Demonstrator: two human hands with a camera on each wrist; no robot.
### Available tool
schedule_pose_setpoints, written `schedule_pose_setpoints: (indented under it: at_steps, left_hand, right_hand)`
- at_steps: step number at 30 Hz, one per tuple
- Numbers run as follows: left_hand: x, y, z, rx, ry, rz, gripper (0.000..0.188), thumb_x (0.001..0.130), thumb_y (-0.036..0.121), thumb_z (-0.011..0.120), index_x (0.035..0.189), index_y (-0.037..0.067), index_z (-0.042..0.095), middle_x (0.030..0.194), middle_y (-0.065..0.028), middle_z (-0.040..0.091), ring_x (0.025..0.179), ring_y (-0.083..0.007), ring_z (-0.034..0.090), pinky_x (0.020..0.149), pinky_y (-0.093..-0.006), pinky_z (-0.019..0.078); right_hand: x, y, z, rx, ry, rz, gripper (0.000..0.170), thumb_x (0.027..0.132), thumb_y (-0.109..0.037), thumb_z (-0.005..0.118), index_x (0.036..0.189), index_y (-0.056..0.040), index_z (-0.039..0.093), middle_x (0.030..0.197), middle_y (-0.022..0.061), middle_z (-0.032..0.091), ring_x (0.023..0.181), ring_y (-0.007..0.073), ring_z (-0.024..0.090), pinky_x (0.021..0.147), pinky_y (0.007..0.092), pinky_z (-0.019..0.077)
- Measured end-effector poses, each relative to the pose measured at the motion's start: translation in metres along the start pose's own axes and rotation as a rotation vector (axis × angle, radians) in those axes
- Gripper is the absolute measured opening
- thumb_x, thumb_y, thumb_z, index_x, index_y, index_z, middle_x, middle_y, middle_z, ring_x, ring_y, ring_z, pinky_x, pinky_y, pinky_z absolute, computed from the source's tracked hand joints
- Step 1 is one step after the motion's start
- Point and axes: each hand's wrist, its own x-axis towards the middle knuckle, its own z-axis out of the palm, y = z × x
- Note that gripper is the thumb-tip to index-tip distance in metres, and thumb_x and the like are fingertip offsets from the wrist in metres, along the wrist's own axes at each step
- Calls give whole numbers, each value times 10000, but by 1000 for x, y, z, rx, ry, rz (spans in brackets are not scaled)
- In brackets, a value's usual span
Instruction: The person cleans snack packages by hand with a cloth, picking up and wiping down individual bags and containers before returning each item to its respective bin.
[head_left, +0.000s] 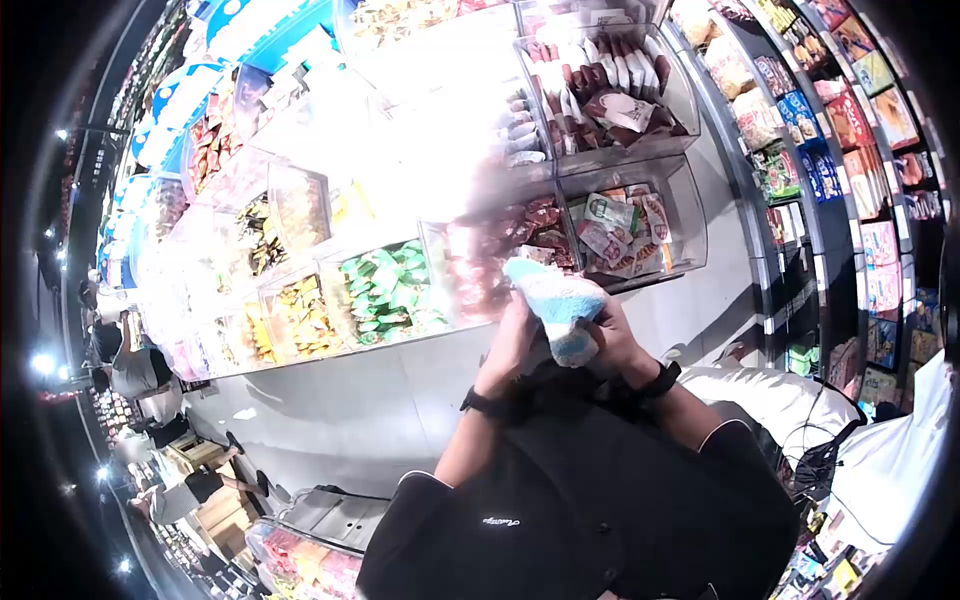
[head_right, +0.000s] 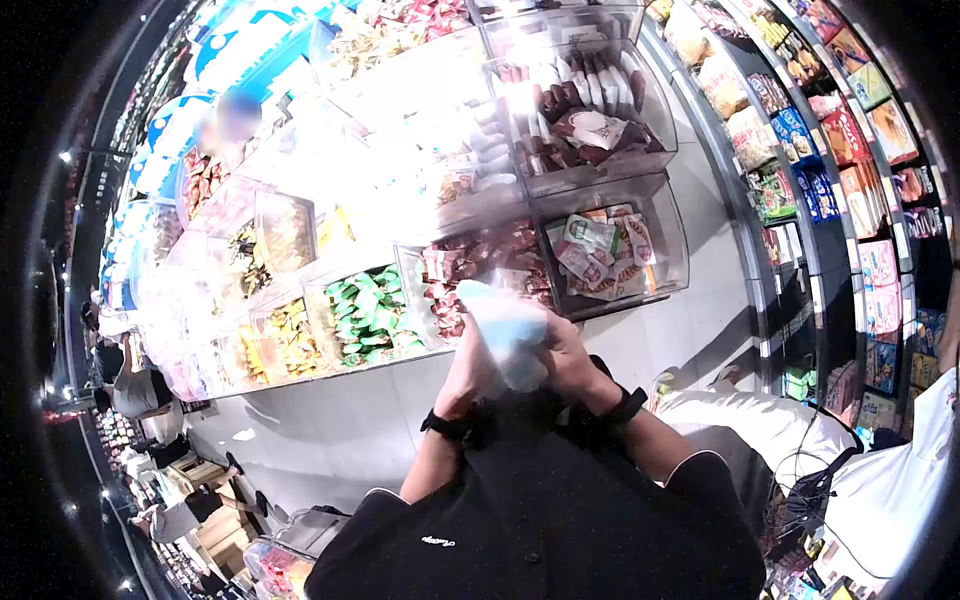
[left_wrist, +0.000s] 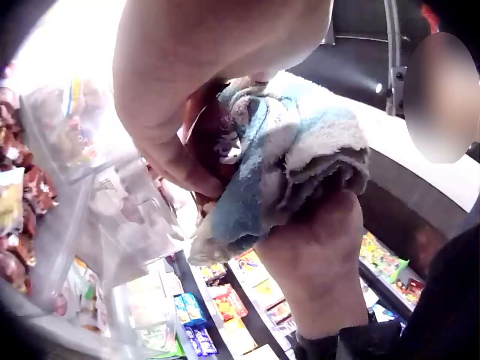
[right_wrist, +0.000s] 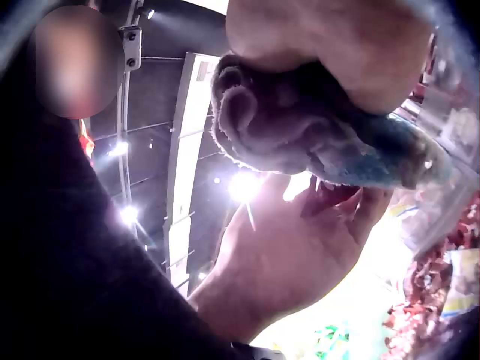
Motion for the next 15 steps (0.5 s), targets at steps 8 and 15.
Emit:
schedule_pose_setpoints:
  at_steps: [8,15]
  left_hand:
    - [12,0,7,170,39,-67,501,997,383,385,1295,-18,430,1221,-81,539,1083,-169,531,928,-315,431]
    - [26,6,20,215,-69,34,420,947,180,518,1311,-10,431,1229,-67,533,1116,-137,506,960,-310,410]
  right_hand:
    - [-1,-14,-6,-54,129,-51,462,905,-230,601,1278,15,481,1200,84,578,1082,146,531,926,309,433]
    - [-6,-5,-47,87,282,-74,365,926,-72,546,1273,1,462,1173,62,574,1068,136,537,914,297,438]
